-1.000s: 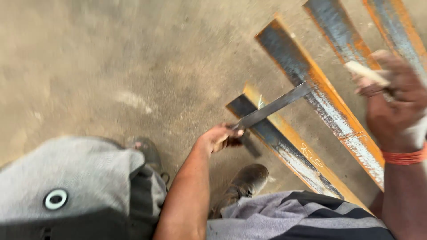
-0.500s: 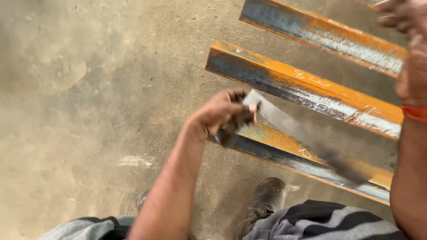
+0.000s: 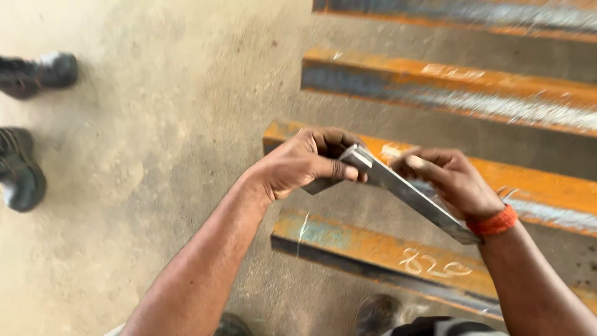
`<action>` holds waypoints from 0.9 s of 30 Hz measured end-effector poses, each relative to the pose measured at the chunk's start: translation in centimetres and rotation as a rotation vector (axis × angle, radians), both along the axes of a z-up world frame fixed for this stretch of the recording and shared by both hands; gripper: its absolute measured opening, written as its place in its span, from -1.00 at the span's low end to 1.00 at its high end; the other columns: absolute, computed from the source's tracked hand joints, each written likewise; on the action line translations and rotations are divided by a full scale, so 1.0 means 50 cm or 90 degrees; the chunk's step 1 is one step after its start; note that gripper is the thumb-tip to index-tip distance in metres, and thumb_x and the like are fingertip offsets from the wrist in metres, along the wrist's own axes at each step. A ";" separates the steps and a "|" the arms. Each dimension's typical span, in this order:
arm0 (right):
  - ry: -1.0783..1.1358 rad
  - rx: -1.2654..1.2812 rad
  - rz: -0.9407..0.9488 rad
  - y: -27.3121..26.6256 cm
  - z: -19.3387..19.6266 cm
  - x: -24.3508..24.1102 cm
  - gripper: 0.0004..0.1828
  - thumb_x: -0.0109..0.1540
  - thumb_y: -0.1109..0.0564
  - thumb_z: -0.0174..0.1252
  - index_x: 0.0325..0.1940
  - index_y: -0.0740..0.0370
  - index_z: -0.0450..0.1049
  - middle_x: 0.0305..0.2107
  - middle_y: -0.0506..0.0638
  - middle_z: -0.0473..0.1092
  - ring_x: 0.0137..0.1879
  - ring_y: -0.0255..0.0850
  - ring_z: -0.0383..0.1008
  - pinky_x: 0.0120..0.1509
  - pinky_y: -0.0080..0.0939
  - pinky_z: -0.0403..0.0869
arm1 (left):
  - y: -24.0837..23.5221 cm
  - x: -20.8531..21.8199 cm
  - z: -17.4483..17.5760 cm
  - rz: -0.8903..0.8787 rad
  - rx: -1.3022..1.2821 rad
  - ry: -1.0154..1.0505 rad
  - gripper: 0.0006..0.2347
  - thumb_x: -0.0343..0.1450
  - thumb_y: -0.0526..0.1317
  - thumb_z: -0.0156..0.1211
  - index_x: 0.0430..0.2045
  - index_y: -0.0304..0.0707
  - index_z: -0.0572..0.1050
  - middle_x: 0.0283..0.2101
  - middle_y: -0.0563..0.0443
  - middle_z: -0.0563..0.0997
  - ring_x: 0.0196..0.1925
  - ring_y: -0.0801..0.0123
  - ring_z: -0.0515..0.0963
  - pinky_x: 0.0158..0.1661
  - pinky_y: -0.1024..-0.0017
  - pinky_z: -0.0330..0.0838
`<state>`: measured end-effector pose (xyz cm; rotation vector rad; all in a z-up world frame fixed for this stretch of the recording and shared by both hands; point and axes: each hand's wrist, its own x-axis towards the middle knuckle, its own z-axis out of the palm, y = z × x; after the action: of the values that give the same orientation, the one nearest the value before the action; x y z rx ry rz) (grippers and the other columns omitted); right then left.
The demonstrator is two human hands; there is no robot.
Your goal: Marking cutting lines on metal beams using a square and chalk.
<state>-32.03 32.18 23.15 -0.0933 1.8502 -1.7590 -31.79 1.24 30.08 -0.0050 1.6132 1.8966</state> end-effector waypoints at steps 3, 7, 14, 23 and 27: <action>-0.031 -0.158 0.129 0.072 0.058 0.005 -0.43 0.39 -0.14 -0.02 0.07 0.46 0.57 -0.22 0.12 0.59 -0.17 -0.22 0.50 -0.09 -0.22 0.52 | 0.070 -0.039 0.052 -0.052 -0.008 -0.011 -0.72 0.29 -0.42 0.37 -0.12 -0.21 0.62 -0.22 0.03 0.73 -0.14 0.42 0.71 -0.01 0.42 0.62; -0.269 -0.445 0.319 0.153 0.142 0.030 -0.37 0.46 -0.21 -0.08 0.07 0.49 0.50 -0.35 0.16 0.54 -0.31 -0.18 0.56 -0.27 -0.24 0.54 | 0.147 -0.086 0.117 -0.126 -0.031 0.071 -0.74 0.33 -0.51 0.30 -0.14 -0.27 0.65 -0.18 0.02 0.71 -0.10 0.45 0.64 0.00 0.47 0.55; -0.498 -0.290 0.066 0.155 0.221 0.067 -0.66 0.29 -0.03 0.03 -0.23 0.36 0.44 -0.47 0.08 0.49 -0.64 -0.33 0.34 -0.61 -0.40 0.32 | 0.200 -0.133 0.163 -0.239 -0.169 0.121 -0.70 0.35 -0.55 0.15 -0.16 -0.20 0.67 -0.10 0.10 0.74 -0.06 0.52 0.69 0.05 0.53 0.58; -0.467 0.049 0.014 -0.009 0.093 0.055 -0.70 0.30 -0.01 0.18 -0.28 0.32 0.48 -0.64 -0.08 0.40 -0.61 -0.35 0.33 -0.53 -0.32 0.40 | 0.051 -0.250 -0.048 -0.307 -0.439 0.177 -0.70 0.36 -0.12 0.32 -0.11 -0.28 0.65 -0.03 -0.16 0.73 0.05 0.20 0.69 0.07 0.22 0.53; -0.530 0.073 -0.039 -0.110 0.057 0.047 -0.67 0.32 -0.06 0.17 -0.30 0.28 0.45 -0.67 -0.05 0.36 -0.64 -0.31 0.32 -0.55 -0.28 0.39 | 0.057 -0.305 -0.212 -0.453 -0.560 0.144 -0.55 0.47 0.15 0.15 -0.01 -0.23 0.61 0.02 -0.20 0.64 0.07 0.07 0.60 0.11 0.12 0.44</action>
<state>-29.66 26.70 26.02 0.6486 1.3233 -1.3991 -47.05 4.11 19.49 0.3692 2.1058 0.5994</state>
